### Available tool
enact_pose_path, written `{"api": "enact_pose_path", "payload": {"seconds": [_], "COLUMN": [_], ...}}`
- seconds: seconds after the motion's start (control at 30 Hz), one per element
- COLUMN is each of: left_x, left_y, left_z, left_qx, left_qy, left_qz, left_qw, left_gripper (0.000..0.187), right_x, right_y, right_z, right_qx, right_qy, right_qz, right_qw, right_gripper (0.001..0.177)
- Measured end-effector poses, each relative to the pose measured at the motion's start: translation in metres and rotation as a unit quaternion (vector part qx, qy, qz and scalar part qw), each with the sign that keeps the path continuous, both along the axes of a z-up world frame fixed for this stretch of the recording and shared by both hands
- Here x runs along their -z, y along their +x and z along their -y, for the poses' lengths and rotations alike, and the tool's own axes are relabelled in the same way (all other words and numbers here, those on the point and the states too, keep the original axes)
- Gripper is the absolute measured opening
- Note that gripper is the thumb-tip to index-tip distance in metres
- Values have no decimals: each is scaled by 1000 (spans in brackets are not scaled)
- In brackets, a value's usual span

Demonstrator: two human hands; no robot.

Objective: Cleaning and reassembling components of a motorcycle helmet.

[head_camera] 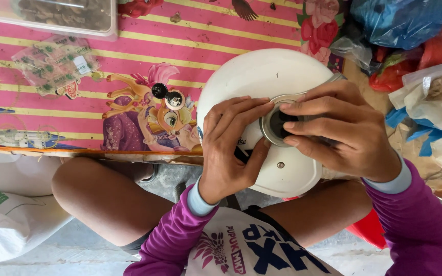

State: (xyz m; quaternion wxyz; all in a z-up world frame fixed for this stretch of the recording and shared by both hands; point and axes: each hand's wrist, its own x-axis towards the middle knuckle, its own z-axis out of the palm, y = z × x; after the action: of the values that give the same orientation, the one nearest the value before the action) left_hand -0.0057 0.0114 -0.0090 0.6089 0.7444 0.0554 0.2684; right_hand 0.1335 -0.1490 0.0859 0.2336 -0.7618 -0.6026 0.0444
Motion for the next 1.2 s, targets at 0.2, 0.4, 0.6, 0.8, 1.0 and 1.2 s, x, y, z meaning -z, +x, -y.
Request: {"api": "enact_pose_path", "payload": {"seconds": [0.2,0.4,0.6,0.8,1.0,1.2], "left_x": [1,7,5,6,14,7], "left_y": [-2,-3,0,1,-1,1], "left_z": [-2,0,1,-1,1,4], "left_qx": [7,-3,-9,-1,-11,-4], "left_qy": [-1,13,59,93,91,109], "left_qz": [10,22,27,24,33,33], "left_qw": [1000,1000,998,995,995,994], "left_gripper": [54,58,58,66,70,66], "right_x": [-5,4,-6,-24,-24,-23], "right_y": [-1,7,1,6,13,10], "right_z": [-4,3,-6,-9,-18,-17], "right_qx": [-11,-43,-71,-103,-133,-79], "right_qy": [-11,-15,-5,-86,-121,-152], "right_qz": [19,7,26,75,42,141], "right_qw": [1000,999,997,988,983,975], "right_gripper": [21,22,16,24,36,31]}}
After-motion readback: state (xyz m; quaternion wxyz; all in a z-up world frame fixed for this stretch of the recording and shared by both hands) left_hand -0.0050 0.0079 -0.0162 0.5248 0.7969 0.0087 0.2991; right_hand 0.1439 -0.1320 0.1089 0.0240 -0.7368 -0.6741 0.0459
